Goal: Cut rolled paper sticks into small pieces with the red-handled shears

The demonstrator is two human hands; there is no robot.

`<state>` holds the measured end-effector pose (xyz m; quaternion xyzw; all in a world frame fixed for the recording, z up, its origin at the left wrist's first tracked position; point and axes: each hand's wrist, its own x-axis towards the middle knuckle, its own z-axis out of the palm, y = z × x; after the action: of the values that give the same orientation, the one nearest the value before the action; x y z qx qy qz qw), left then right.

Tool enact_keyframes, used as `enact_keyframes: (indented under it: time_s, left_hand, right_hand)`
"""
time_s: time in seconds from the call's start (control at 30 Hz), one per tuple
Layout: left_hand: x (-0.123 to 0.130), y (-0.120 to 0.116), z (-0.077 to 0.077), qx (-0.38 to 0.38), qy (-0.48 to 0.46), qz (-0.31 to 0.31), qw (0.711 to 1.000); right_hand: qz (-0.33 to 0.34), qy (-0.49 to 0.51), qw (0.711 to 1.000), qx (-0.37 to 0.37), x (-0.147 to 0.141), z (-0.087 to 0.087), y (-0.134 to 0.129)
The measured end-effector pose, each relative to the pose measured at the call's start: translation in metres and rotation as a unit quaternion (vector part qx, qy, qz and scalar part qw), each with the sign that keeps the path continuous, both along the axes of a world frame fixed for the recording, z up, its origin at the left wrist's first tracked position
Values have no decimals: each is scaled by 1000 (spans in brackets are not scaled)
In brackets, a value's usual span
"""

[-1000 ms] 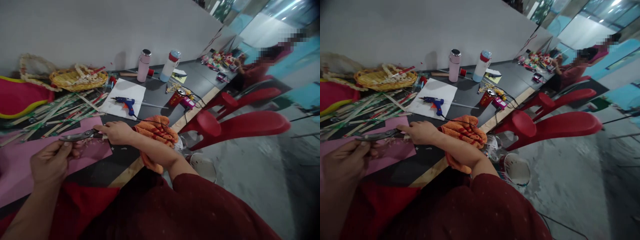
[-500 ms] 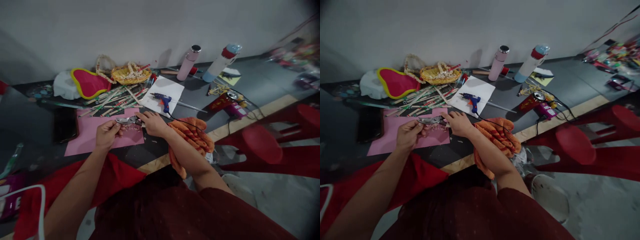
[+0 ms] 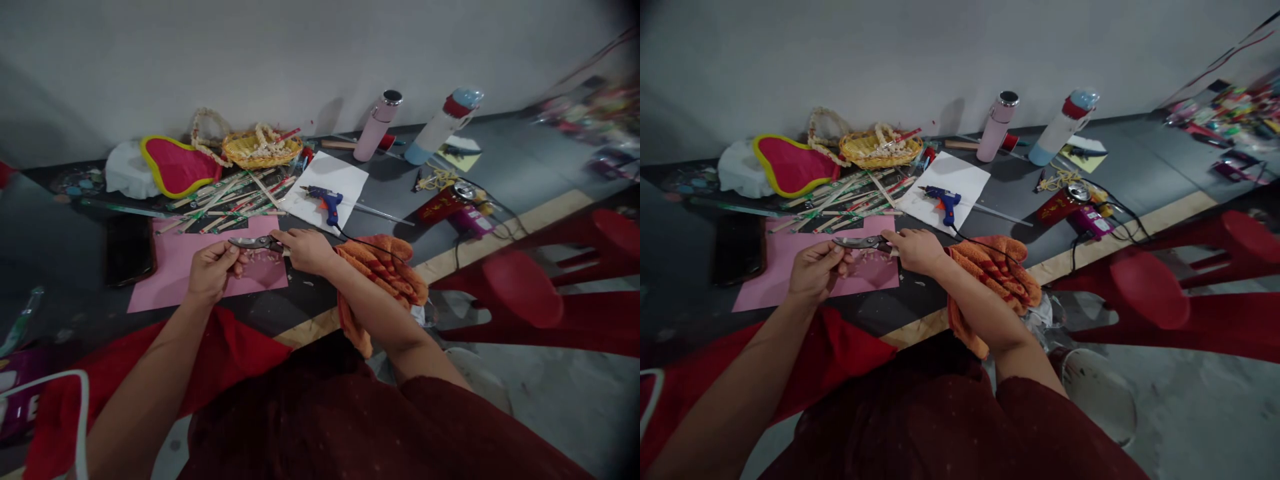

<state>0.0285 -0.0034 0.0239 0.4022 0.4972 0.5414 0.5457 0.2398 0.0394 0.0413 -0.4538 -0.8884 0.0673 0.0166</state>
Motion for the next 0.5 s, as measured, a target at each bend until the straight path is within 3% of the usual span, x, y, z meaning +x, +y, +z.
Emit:
enact_keyframes:
  time_s: [0.1,0.27,0.5]
  left_hand:
    - [1,1,2,-5,-23,7,1000]
    - [2,-2,6,-33,-97,-57,993]
    - [-2,-3,11,-52,-158,-86,982]
  right_hand:
    - [5,15,1000,19,1,-2,1]
    - [63,61,996,17,10,-3,10]
    - [79,105,991,11,19,-4,16]
